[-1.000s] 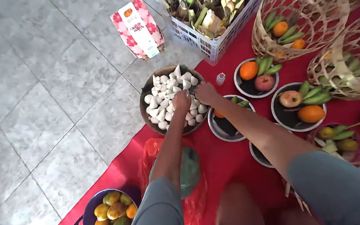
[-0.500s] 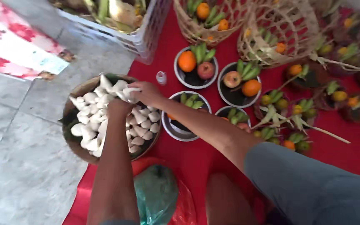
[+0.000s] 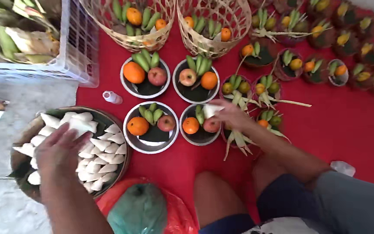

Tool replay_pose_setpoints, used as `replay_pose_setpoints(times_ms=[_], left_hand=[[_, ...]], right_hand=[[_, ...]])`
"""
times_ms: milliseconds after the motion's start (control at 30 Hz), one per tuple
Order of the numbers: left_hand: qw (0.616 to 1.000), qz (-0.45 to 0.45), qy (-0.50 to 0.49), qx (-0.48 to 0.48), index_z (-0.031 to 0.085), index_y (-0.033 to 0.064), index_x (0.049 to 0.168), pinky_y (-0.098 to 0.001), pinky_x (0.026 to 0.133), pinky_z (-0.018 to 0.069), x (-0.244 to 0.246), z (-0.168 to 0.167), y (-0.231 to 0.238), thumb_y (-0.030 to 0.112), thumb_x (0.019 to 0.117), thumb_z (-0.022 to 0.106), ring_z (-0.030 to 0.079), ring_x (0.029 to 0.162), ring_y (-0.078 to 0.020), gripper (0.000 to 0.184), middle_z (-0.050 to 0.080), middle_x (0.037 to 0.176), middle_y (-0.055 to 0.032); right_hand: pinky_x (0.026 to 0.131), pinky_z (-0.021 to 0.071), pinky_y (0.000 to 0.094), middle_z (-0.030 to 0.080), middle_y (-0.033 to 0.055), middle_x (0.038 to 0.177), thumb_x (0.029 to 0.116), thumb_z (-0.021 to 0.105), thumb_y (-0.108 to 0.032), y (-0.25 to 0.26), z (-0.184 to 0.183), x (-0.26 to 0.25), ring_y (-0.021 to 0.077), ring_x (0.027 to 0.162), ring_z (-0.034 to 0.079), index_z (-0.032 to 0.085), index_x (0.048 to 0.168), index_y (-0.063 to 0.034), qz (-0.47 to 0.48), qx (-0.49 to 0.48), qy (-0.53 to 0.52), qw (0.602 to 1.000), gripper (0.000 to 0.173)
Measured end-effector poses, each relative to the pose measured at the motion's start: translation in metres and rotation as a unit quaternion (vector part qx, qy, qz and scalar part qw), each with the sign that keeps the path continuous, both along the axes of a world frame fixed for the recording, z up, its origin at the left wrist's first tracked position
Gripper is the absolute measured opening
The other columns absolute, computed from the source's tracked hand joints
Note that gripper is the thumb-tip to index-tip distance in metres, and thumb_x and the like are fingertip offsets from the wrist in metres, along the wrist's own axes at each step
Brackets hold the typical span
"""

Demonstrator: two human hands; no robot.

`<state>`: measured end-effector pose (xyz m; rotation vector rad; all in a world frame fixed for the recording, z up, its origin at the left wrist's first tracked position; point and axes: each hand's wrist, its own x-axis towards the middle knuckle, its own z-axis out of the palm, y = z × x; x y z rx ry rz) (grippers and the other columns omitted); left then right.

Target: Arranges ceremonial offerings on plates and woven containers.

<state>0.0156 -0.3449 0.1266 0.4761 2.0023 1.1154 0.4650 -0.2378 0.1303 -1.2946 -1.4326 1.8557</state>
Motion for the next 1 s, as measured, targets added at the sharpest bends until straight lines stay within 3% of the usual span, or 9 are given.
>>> replay_pose_setpoints(times_ms=[100, 167, 233, 400, 467, 600, 800, 900, 1000], left_hand=[[0.987, -0.151, -0.035, 0.028, 0.051, -0.0029, 0.142, -0.0325, 0.093, 0.0564, 0.118, 0.034, 0.045, 0.006, 0.1029, 0.049, 0.066, 0.106, -0.0128, 0.04, 0.06, 0.134, -0.0149], [0.96, -0.267, -0.064, 0.046, 0.057, -0.0056, 0.135, -0.0376, 0.095, 0.0568, 0.199, 0.027, 0.085, 0.002, 0.1009, 0.053, 0.068, 0.108, -0.0199, 0.035, 0.063, 0.131, -0.02], [0.928, -0.365, -0.063, 0.043, 0.061, -0.0055, 0.132, -0.0443, 0.099, 0.0558, 0.273, 0.006, 0.125, 0.002, 0.0985, 0.06, 0.068, 0.112, -0.0283, 0.034, 0.063, 0.131, -0.0234], [0.833, -0.539, 0.12, -0.014, 0.066, -0.0045, 0.127, -0.0565, 0.109, 0.0436, 0.398, -0.03, 0.188, 0.004, 0.0951, 0.064, 0.058, 0.126, -0.0414, 0.033, 0.064, 0.129, -0.0282], [0.799, -0.574, 0.17, -0.055, 0.065, -0.0066, 0.126, -0.0587, 0.109, 0.0432, 0.418, -0.049, 0.197, 0.003, 0.0953, 0.062, 0.055, 0.128, -0.0448, 0.033, 0.06, 0.132, -0.0314], [0.757, -0.605, 0.22, -0.108, 0.064, -0.0069, 0.126, -0.0598, 0.104, 0.048, 0.437, -0.08, 0.202, 0.007, 0.0983, 0.058, 0.057, 0.126, -0.0443, 0.032, 0.057, 0.136, -0.0292], [0.706, -0.643, 0.262, -0.136, 0.06, -0.006, 0.131, -0.0578, 0.101, 0.0509, 0.446, -0.087, 0.196, 0.006, 0.1005, 0.057, 0.06, 0.122, -0.0446, 0.033, 0.054, 0.14, -0.0282], [0.695, -0.643, 0.289, -0.14, 0.059, -0.0053, 0.133, -0.0533, 0.1, 0.0526, 0.453, -0.087, 0.194, 0.002, 0.1005, 0.055, 0.059, 0.123, -0.0425, 0.033, 0.046, 0.148, -0.0256], [0.693, -0.642, 0.306, -0.118, 0.056, -0.0042, 0.136, -0.0539, 0.101, 0.0513, 0.459, -0.087, 0.194, -0.002, 0.0993, 0.055, 0.055, 0.129, -0.0448, 0.037, 0.047, 0.146, -0.0275]], right_hand=[[0.092, 0.0601, 0.0378, 0.066, 0.0168, 0.127, 0.101, 0.06, -0.01, 0.052, 0.003, 0.101, 0.0189, 0.103, 0.07, 0.056, 0.138, 0.0017, -0.103, 0.114, -0.143, 0.978, 0.039], [0.094, 0.0588, 0.042, 0.064, 0.0222, 0.129, 0.0999, 0.064, -0.012, 0.081, -0.006, 0.144, 0.0253, 0.106, 0.069, 0.057, 0.136, 0.0036, -0.109, 0.14, -0.223, 0.959, 0.04], [0.099, 0.0548, 0.049, 0.063, 0.0261, 0.13, 0.0989, 0.066, -0.01, 0.098, -0.017, 0.16, 0.0334, 0.112, 0.067, 0.061, 0.133, 0.0039, -0.056, 0.136, -0.298, 0.943, 0.037], [0.105, 0.0457, 0.064, 0.063, 0.0309, 0.128, 0.096, 0.066, -0.006, 0.11, -0.052, 0.153, 0.0473, 0.122, 0.06, 0.068, 0.126, 0.003, 0.102, 0.17, -0.398, 0.896, 0.031], [0.106, 0.0443, 0.0654, 0.057, 0.0324, 0.136, 0.0957, 0.065, -0.004, 0.11, -0.062, 0.148, 0.0493, 0.127, 0.055, 0.067, 0.128, 0.004, 0.137, 0.165, -0.421, 0.882, 0.033], [0.1, 0.0486, 0.0669, 0.055, 0.0306, 0.139, 0.0975, 0.064, -0.006, 0.104, -0.077, 0.145, 0.0495, 0.124, 0.058, 0.063, 0.131, 0.0042, 0.156, 0.163, -0.445, 0.867, 0.035], [0.096, 0.0517, 0.0648, 0.055, 0.0293, 0.139, 0.0984, 0.06, -0.003, 0.096, -0.091, 0.143, 0.0494, 0.119, 0.061, 0.06, 0.133, 0.0059, 0.129, 0.155, -0.444, 0.873, 0.036], [0.095, 0.0524, 0.0645, 0.054, 0.0304, 0.139, 0.0977, 0.062, -0.002, 0.095, -0.091, 0.142, 0.0504, 0.117, 0.061, 0.058, 0.134, 0.0054, 0.12, 0.144, -0.44, 0.878, 0.037], [0.093, 0.0534, 0.0628, 0.053, 0.0303, 0.139, 0.0983, 0.061, -0.002, 0.095, -0.09, 0.143, 0.0494, 0.117, 0.062, 0.057, 0.134, 0.0062, 0.123, 0.163, -0.45, 0.87, 0.036]])
